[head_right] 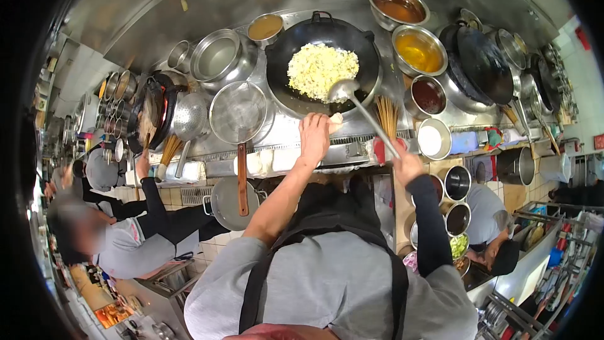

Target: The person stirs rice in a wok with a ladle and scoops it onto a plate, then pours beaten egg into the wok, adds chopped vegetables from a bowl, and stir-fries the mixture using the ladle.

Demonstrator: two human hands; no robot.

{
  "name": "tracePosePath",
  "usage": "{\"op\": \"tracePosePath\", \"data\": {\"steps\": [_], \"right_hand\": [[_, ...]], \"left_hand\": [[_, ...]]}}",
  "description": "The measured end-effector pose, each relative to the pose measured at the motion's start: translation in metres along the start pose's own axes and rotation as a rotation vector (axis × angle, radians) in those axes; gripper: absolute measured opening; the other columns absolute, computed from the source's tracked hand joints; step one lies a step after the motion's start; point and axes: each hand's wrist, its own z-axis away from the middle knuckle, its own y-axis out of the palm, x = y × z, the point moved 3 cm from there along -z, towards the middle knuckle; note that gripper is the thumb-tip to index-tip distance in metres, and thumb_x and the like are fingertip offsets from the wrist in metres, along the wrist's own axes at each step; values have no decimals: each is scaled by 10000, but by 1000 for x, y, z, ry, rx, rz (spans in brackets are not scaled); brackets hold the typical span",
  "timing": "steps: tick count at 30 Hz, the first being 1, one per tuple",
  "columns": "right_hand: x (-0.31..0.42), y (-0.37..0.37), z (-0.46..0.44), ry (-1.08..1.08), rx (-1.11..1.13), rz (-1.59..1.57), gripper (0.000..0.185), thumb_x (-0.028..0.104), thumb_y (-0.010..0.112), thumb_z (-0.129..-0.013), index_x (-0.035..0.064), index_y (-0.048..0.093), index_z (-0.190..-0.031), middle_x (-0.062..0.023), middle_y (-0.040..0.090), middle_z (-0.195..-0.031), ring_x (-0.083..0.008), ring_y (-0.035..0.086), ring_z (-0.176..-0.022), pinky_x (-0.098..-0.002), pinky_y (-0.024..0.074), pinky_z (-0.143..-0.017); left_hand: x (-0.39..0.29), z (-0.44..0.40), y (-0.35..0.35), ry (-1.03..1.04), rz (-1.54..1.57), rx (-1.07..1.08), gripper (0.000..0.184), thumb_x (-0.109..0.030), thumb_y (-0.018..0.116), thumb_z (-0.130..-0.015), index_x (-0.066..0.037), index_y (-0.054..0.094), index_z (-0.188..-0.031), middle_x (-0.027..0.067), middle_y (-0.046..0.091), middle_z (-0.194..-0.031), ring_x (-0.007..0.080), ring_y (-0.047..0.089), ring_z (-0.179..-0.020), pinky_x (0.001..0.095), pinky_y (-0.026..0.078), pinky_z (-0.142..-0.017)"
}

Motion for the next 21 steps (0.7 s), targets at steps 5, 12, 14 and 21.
{"op": "tracePosePath", "data": {"steps": [5, 12, 14, 21], "right_hand": [[19, 102, -139, 63, -117, -111, 618, 237, 559, -964, 206, 373, -1553, -308, 677, -953, -511, 646, -902, -553, 516, -824], [-19, 25, -110, -203, 190, 92, 615, 216, 565, -963, 125, 389, -1544, -266, 693, -903, -435, 681, -829, -511, 544, -805], [-3, -10, -123, -264, 71, 69, 587, 205, 579, -947, 67, 445, -1501, -247, 699, -898, -406, 688, -825, -495, 551, -794], [52, 78, -132, 39, 193, -359, 579, 184, 605, -948, 46, 449, -1488, -276, 670, -1165, -421, 646, -1085, -436, 511, -931]], "left_hand": [[-2, 0, 7, -105, 127, 142, 199, -114, 592, -953, -8, 619, -1119, 179, 629, -1151, 387, 545, -1163, 481, 467, -971], [2, -9, 6, -75, 126, 73, 230, -93, 626, -923, 36, 591, -1110, 211, 526, -1268, 429, 487, -1194, 488, 474, -987], [4, -8, 10, -78, 171, 135, 219, -102, 642, -927, 43, 608, -1087, 230, 601, -1151, 440, 535, -1090, 500, 477, -943], [26, -22, 48, -36, 177, 401, 353, -312, 504, -1040, -3, 648, -950, 230, 664, -950, 440, 603, -982, 492, 480, -898]]}}
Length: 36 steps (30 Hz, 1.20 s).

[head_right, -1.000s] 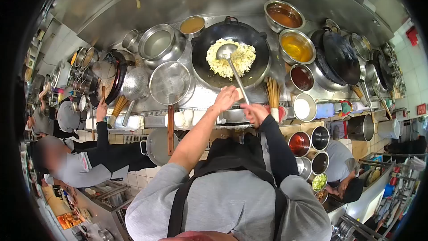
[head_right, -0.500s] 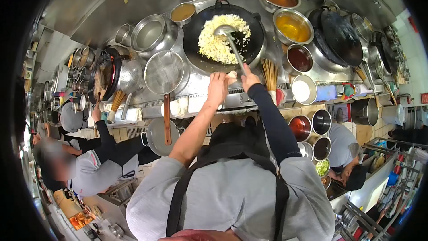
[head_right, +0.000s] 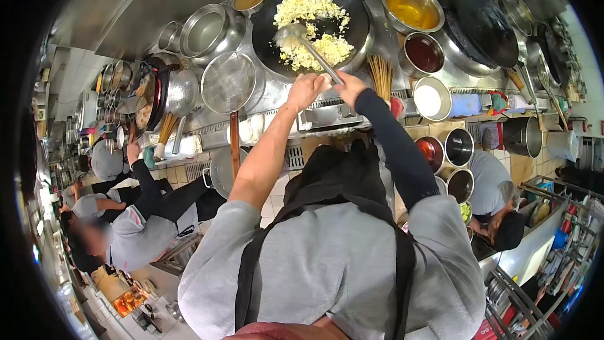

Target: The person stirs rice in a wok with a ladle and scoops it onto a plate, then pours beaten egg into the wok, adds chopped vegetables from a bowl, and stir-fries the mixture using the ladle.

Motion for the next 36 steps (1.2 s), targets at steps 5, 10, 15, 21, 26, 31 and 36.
{"op": "tracePosePath", "data": {"steps": [5, 10, 15, 21, 26, 31, 36], "right_hand": [[59, -108, 156, -463, -14, 153, 461, 134, 565, -1029, 40, 484, -1473, -75, 656, -932, -162, 626, -776, -300, 517, -695], [45, -162, 174, 399, 331, -148, 447, 194, 531, -1046, 93, 469, -1478, 17, 511, -681, -81, 451, -427, -280, 375, -366], [9, -82, 88, -12, -66, 173, 469, 296, 644, -968, -33, 589, -1297, -248, 688, -991, -345, 674, -917, -381, 524, -826], [109, -102, 148, 93, -146, -146, 516, 148, 651, -965, -18, 491, -1427, -129, 675, -990, -210, 635, -811, -334, 513, -730], [114, -75, 105, 153, 34, -875, 473, 143, 554, -1039, 82, 397, -1481, 18, 467, -770, -56, 407, -492, -247, 354, -388], [9, 10, -8, 422, 395, -2220, 333, 162, 493, -1076, -16, 484, -1357, 22, 443, -782, -9, 406, -518, -166, 333, -399], [56, 9, -17, 271, -158, -491, 378, 200, 643, -958, -43, 531, -1225, -105, 608, -697, -197, 565, -442, -347, 443, -357]], "left_hand": [[-98, 55, -96, -34, 92, -209, 329, -289, 554, -1021, -9, 652, -880, 215, 645, -825, 437, 600, -846, 504, 465, -805], [-82, 45, -88, -14, 144, -170, 350, -293, 559, -1018, 0, 639, -846, 233, 645, -814, 449, 601, -849, 529, 470, -770], [-50, 89, 12, -79, 72, 55, 366, -328, 518, -1035, 15, 625, -968, 290, 655, -982, 474, 599, -917, 550, 493, -835], [-74, 90, -49, 71, 94, -35, 327, -286, 510, -1042, -5, 597, -899, 269, 657, -858, 483, 598, -871, 554, 451, -909], [-27, 22, -24, 77, 102, -33, 347, -311, 547, -1030, 9, 601, -909, 260, 651, -878, 476, 585, -906, 540, 452, -827], [-5, 1, -5, 37, 107, -36, 341, -320, 544, -1030, 0, 626, -946, 256, 662, -934, 472, 587, -935, 536, 455, -854], [-6, 21, -13, 97, -10, -307, 375, -367, 549, -1025, -15, 640, -1119, 239, 627, -1132, 420, 583, -1077, 529, 482, -920]]}}
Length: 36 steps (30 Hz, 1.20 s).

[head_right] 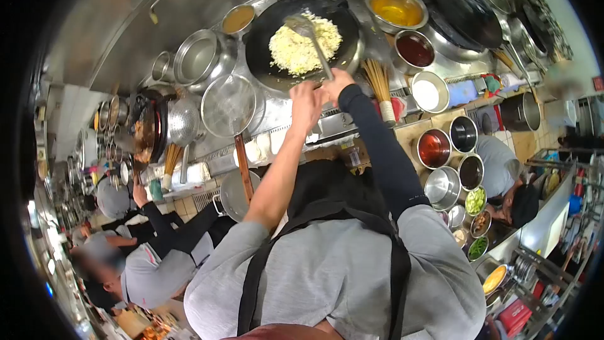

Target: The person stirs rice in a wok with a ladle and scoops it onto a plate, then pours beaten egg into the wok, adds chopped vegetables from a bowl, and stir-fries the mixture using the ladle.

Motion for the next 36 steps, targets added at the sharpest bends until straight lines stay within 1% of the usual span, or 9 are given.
{"op": "tracePosePath", "data": {"steps": [4, 5, 10, 16, 22, 24, 29, 32, 36], "right_hand": [[-10, 17, 55, -103, 227, 95, 704, 353, 655, -968, -63, 373, -1461, -204, 665, -983, -306, 693, -789, -407, 588, -641], [2, 10, 97, -522, 45, 338, 692, 382, 672, -959, -43, 434, -1451, -184, 648, -1073, -304, 688, -937, -399, 574, -812], [-17, -99, 272, -409, -109, 230, 494, 106, 647, -984, 46, 523, -1459, -107, 674, -1098, -199, 676, -1000, -352, 549, -867], [2, -201, 584, -440, -1100, 720, 440, 90, 638, -973, 36, 573, -1405, -119, 712, -987, -227, 702, -859, -352, 554, -795], [25, -111, 833, -278, -1938, 849, 395, 241, 738, -928, 2, 675, -1237, -142, 754, -1022, -249, 742, -918, -351, 577, -791], [33, -69, 880, -389, -2190, 1108, 292, -44, 519, -939, 5, 724, -1140, -102, 735, -889, -141, 680, -711, -269, 556, -615], [27, 29, 1001, 378, -2913, 2047, 464, 39, 643, -911, -3, 561, -1365, -169, 588, -1171, -207, 591, -1081, -352, 491, -947], [-15, 68, 1094, 934, -3081, 1463, 807, 303, 834, -824, -32, 458, -1455, -213, 560, -1366, -309, 525, -1277, -393, 423, -1075], [-17, 65, 1113, 492, -2774, 735, 742, 384, 819, -850, -17, 522, -1400, -204, 582, -1352, -289, 572, -1227, -380, 421, -1073]], "left_hand": [[-52, 52, -17, -937, 1331, 100, 421, -448, 553, -1028, -49, 632, -1140, 173, 619, -1194, 299, 601, -1106, 447, 567, -792], [-92, 51, -41, -1033, 1701, 84, 434, -485, 546, -1027, -67, 626, -1113, 128, 653, -1100, 210, 636, -1012, 342, 583, -681], [-51, 58, 2, -1069, 1700, 242, 124, -115, 660, -957, -31, 592, -1018, 107, 669, -878, 122, 586, -697, 225, 442, -519], [-52, 10, -1, -880, 1844, 603, 49, 31, 567, -949, -10, 540, -945, 20, 523, -816, 65, 440, -663, 189, 406, -550], [-30, -22, 34, -1076, 2158, 588, 82, 25, 553, -938, 49, 479, -967, 93, 479, -820, 176, 475, -669, 293, 462, -630], [-44, -17, 37, -1138, 2168, 590, 112, 24, 555, -931, 69, 488, -1008, 95, 504, -803, 187, 496, -638, 298, 472, -600], [-48, -27, 59, -1062, 2081, 533, 134, 33, 570, -921, 90, 506, -1025, 94, 520, -783, 185, 502, -632, 288, 465, -595], [-54, -34, 62, -1044, 1994, 585, 131, 25, 576, -929, 91, 517, -1025, 101, 534, -791, 189, 504, -631, 294, 466, -594], [-37, -49, 66, -1036, 1955, 711, 168, -1, 593, -946, 117, 530, -1046, 137, 567, -819, 240, 553, -688, 332, 513, -636]]}}
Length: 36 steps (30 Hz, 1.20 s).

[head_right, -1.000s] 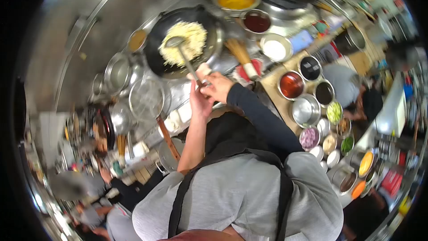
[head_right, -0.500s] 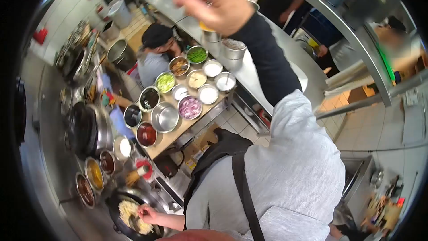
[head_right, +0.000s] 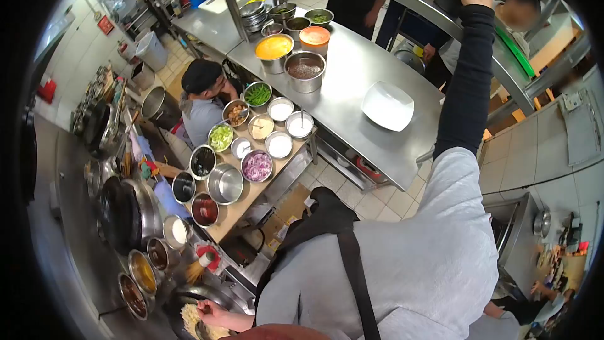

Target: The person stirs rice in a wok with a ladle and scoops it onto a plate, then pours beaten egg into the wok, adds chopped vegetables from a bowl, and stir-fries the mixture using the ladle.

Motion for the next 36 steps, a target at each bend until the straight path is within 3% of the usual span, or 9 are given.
{"op": "tracePosePath", "data": {"steps": [2, 6, 9, 11, 14, 18, 21, 27, 36], "right_hand": [[-39, 4, -20, -156, -92, 161, 591, 405, 838, -840, -3, 682, -1238, -105, 753, -1090, -180, 710, -998, -310, 540, -898], [74, 7, 44, -170, -6, 287, 717, 455, 786, -878, -56, 602, -1346, -159, 701, -1259, -199, 653, -1173, -325, 482, -1020], [110, 43, 106, -37, 489, -524, 718, 290, 739, -897, -84, 464, -1444, -177, 654, -1289, -263, 628, -1188, -391, 472, -1054], [169, 74, 168, -184, 727, -879, 711, 208, 689, -920, -107, 382, -1478, -185, 634, -1262, -313, 630, -1139, -452, 461, -1061], [292, 132, 294, -464, 1089, -1171, 815, 268, 795, -841, -95, 390, -1448, -164, 612, -1217, -324, 627, -1056, -466, 487, -1016], [420, 195, 475, -361, 1740, -973, 738, 146, 880, -730, -13, 538, -1364, -148, 664, -1231, -255, 653, -1127, -392, 499, -1000], [534, 212, 606, -842, 1624, -1159, 693, 318, 855, -774, -11, 555, -1304, -217, 710, -1118, -334, 709, -1045, -411, 549, -915], [616, 220, 799, -1573, 1712, -435, 644, 373, 776, -769, -56, 568, -1202, -310, 702, -1049, -427, 694, -1030, -462, 554, -922], [593, 185, 808, -830, 2007, -1046, 796, 474, 844, -725, -70, 593, -1250, -279, 670, -1170, -372, 660, -1097, -423, 516, -953]], "left_hand": [[-11, 11, -1, -37, 46, -76, 145, -4, 649, -918, 89, 541, -948, 150, 574, -841, 276, 582, -770, 362, 557, -698], [-9, 46, 0, -59, -201, -240, 165, -77, 672, -932, 0, 544, -864, 88, 538, -773, 223, 568, -771, 363, 554, -760], [-9, 78, -12, -178, -214, 77, 219, -115, 585, -974, 16, 609, -1147, 65, 606, -871, 180, 547, -713, 342, 530, -748], [-8, 106, -2, -4, -373, -148, 277, -146, 584, -971, -3, 614, -1207, 87, 667, -1006, 187, 645, -808, 298, 539, -689], [-27, 118, -44, 148, -362, -291, 87, -158, 673, -945, -95, 620, -916, -16, 581, -696, 100, 530, -547, 243, 443, -491], [-37, 157, -39, 189, -181, -337, 105, -83, 677, -928, -53, 580, -902, -6, 507, -686, 71, 440, -501, 222, 368, -433], [-51, 178, -48, 199, -67, -296, 98, -58, 640, -964, -34, 549, -935, 0, 484, -721, 51, 414, -527, 181, 350, -419], [-63, 199, -61, 163, 77, -232, 100, -67, 613, -988, 2, 546, -1016, 29, 490, -761, 56, 415, -543, 174, 352, -408], [-56, 175, -34, 135, 73, -174, 83, -80, 592, -996, -13, 555, -964, 21, 503, -763, 72, 429, -554, 185, 398, -461]]}}
